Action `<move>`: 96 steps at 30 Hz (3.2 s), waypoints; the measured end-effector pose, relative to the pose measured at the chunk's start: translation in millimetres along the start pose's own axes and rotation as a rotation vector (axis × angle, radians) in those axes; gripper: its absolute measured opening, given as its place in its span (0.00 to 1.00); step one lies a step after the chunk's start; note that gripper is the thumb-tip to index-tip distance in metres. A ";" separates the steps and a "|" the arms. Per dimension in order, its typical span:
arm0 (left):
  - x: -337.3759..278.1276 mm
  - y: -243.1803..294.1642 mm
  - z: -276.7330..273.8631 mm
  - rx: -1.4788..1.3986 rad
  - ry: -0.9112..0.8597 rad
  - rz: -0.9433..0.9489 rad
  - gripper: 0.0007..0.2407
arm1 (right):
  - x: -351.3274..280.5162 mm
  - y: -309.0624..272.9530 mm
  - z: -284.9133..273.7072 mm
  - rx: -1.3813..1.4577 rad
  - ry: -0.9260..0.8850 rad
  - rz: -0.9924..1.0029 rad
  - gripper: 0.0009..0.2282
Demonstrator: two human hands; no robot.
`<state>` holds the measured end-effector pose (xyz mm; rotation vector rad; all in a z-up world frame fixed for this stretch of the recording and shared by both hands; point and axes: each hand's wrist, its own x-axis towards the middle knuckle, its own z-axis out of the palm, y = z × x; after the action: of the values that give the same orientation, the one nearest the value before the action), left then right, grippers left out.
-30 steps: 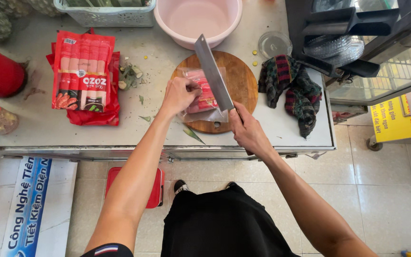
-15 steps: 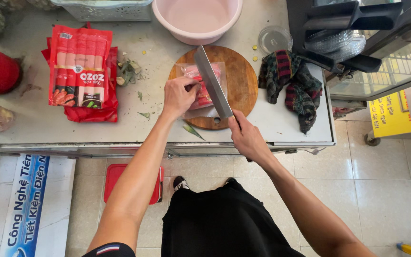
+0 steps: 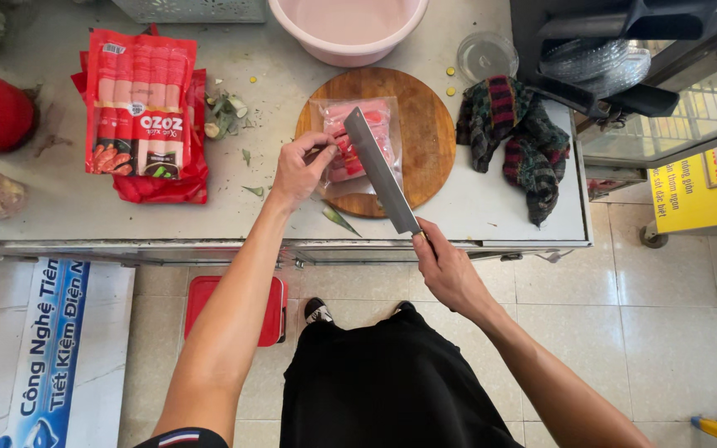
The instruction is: The person cleans a wooden cutting board and sharpens a cleaver on a sharpening stone. They then open a package of sausages and slice them into smaller pieces on the cutting board, placing the cut pieces into a pink bowl.
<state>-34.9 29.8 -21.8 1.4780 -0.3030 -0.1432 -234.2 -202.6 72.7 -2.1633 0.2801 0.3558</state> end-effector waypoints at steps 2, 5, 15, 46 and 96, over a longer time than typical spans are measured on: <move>-5.3 1.0 -2.0 -0.081 -0.028 -0.001 0.05 | -4.6 7.7 -7.0 -0.004 -0.036 0.030 0.21; -11.6 9.6 -2.0 0.113 -0.043 0.141 0.05 | 0.3 24.5 -20.7 0.087 -0.001 0.034 0.22; 5.4 37.6 37.1 0.921 0.109 0.199 0.12 | 101.2 59.4 -45.3 -0.366 0.619 -0.239 0.20; 79.8 11.2 82.4 1.475 -0.296 0.056 0.05 | 158.9 33.4 32.6 0.770 0.349 -0.056 0.10; 28.2 72.2 -26.7 0.878 0.109 -0.151 0.21 | 83.2 -28.2 42.5 0.138 0.259 -0.361 0.33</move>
<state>-6.8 54.2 51.2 2.3720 -0.1648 -0.0464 -153.8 -157.5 41.0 -2.0702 0.0511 -0.1461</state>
